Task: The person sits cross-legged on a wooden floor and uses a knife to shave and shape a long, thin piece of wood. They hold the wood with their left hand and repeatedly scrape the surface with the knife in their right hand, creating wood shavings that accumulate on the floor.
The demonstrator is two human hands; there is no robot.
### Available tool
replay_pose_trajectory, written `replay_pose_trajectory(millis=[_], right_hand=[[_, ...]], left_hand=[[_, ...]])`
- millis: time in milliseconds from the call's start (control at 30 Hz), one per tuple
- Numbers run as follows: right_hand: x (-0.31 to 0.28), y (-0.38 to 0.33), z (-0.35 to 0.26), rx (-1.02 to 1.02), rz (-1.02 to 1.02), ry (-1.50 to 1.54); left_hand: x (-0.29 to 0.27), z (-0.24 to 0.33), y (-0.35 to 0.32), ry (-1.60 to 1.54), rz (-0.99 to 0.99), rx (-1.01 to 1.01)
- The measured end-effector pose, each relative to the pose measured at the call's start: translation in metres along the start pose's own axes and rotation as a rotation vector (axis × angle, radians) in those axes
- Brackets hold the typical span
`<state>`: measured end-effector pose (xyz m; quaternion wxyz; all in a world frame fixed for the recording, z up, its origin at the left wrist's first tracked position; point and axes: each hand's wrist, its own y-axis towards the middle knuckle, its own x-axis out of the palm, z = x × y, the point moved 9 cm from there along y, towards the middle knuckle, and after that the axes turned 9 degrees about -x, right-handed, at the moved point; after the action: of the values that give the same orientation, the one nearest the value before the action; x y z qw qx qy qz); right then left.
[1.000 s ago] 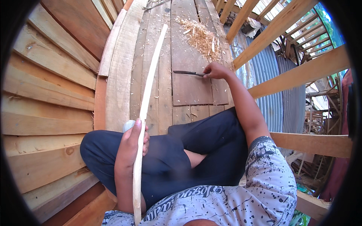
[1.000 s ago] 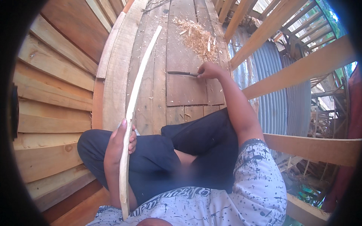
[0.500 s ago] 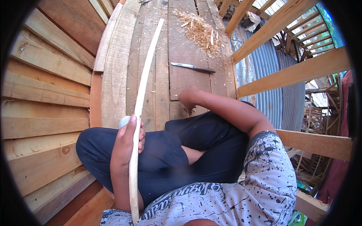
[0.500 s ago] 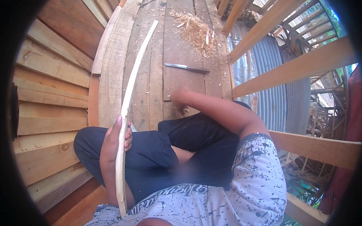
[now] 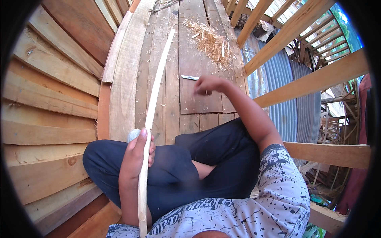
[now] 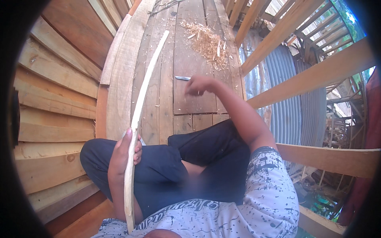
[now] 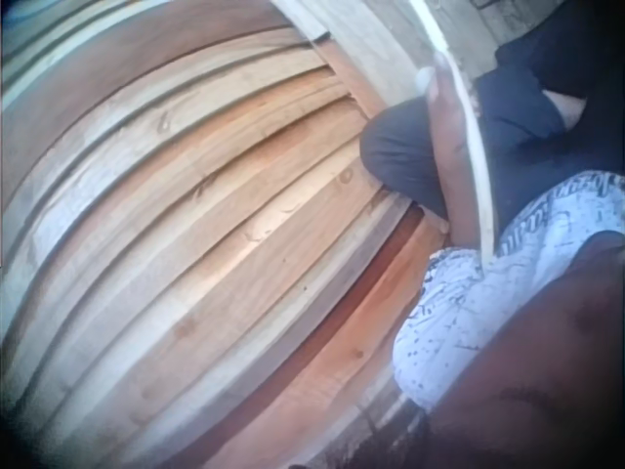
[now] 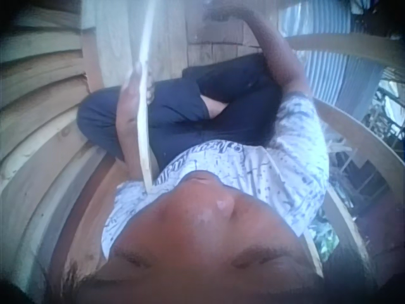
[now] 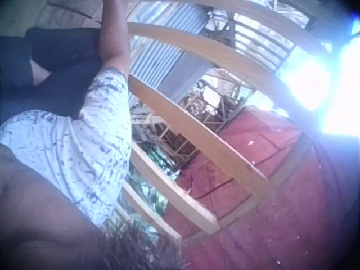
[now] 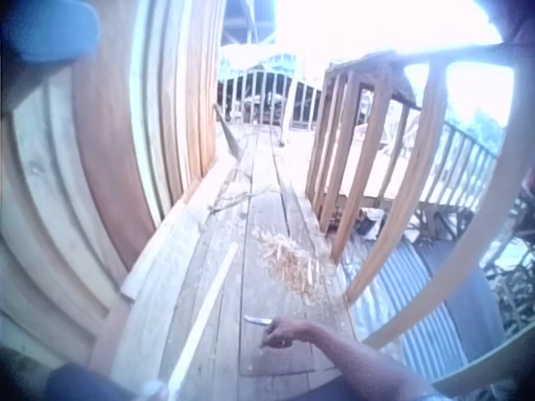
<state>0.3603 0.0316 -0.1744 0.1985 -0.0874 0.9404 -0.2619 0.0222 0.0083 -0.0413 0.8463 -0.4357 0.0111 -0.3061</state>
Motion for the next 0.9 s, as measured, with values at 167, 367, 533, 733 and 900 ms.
replay_pose_trajectory(millis=[167, 367, 533, 733, 900], right_hand=[[-0.123, -0.028, 0.016, -0.323, 0.837, 0.723], [-0.102, -0.022, 0.039, -0.078, 0.518, -0.564], [-0.068, -0.011, 0.035, -0.032, 0.331, -0.810], [-0.030, -0.003, -0.012, -0.182, 0.317, -0.600], [0.039, 0.003, -0.039, -0.513, -0.037, -0.451]], left_hand=[[0.000, -0.001, 0.001, -0.002, -0.010, 0.003], [0.001, -0.001, 0.002, 0.005, -0.012, -0.002], [0.000, 0.002, -0.001, -0.005, -0.009, 0.021], [-0.002, 0.003, -0.005, -0.025, 0.011, 0.002], [0.001, 0.001, -0.001, -0.034, -0.021, -0.004]])
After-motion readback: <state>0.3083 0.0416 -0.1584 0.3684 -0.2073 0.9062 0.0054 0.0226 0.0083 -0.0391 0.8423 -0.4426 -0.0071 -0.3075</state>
